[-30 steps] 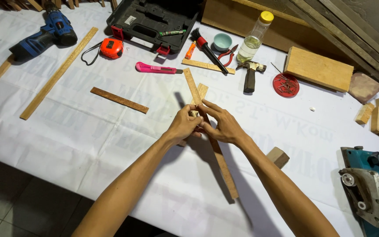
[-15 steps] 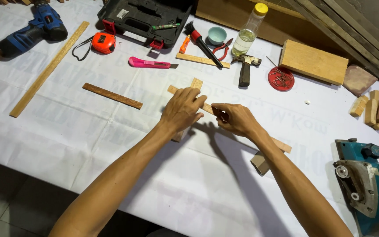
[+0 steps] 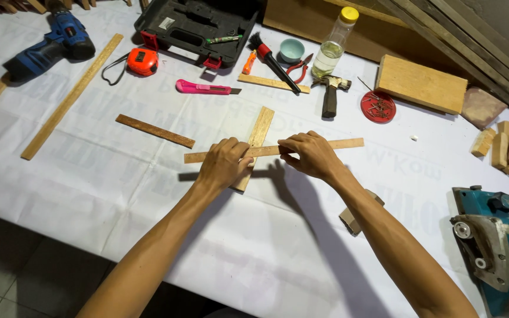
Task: Preparing and assembling wooden slats by marking with a knife and sanding.
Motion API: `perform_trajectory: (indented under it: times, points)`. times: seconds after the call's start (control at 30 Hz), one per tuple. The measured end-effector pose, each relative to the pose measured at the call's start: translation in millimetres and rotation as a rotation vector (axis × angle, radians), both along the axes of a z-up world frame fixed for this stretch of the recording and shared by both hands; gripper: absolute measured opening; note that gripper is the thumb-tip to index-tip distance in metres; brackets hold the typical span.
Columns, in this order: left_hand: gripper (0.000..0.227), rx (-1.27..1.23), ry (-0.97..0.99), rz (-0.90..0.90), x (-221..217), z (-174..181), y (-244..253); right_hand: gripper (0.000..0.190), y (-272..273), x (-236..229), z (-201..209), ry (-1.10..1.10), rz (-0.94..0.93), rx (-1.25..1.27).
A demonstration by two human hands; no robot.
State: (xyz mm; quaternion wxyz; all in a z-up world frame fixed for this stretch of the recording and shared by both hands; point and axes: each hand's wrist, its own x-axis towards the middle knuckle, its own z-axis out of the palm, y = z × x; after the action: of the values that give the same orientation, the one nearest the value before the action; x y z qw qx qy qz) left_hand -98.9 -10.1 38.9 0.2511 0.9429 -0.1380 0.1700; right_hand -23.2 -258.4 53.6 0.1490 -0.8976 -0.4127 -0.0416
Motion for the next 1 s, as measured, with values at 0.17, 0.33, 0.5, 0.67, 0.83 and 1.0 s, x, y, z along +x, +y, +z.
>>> perform_trajectory:
  times: [0.17,0.33,0.5,0.67,0.83,1.0]
  points:
    - [0.032,-0.116,0.237,0.083,-29.6,11.4,36.0,0.027,49.5,1.5,-1.0,-0.066,0.143,0.066]
    - [0.035,-0.331,0.451,0.217,-49.4,21.4,47.5,0.035,89.2,-12.7,-2.8,-0.251,0.138,0.182]
    - [0.035,-0.442,0.373,0.296,-52.4,12.6,52.6,0.05,110.0,-18.2,-9.9,-0.2,-0.062,0.437]
    - [0.035,-0.496,0.332,0.302,-60.3,10.2,51.4,0.047,122.4,-17.6,-4.2,0.128,-0.152,0.536]
    - [0.036,-0.509,0.481,0.36,-62.8,14.6,38.1,0.053,121.4,-18.2,-6.6,0.171,-0.142,0.602]
    - [0.033,-0.712,0.711,0.171,-54.2,-6.2,11.2,0.051,96.8,-5.0,-34.5,0.085,-0.094,0.561]
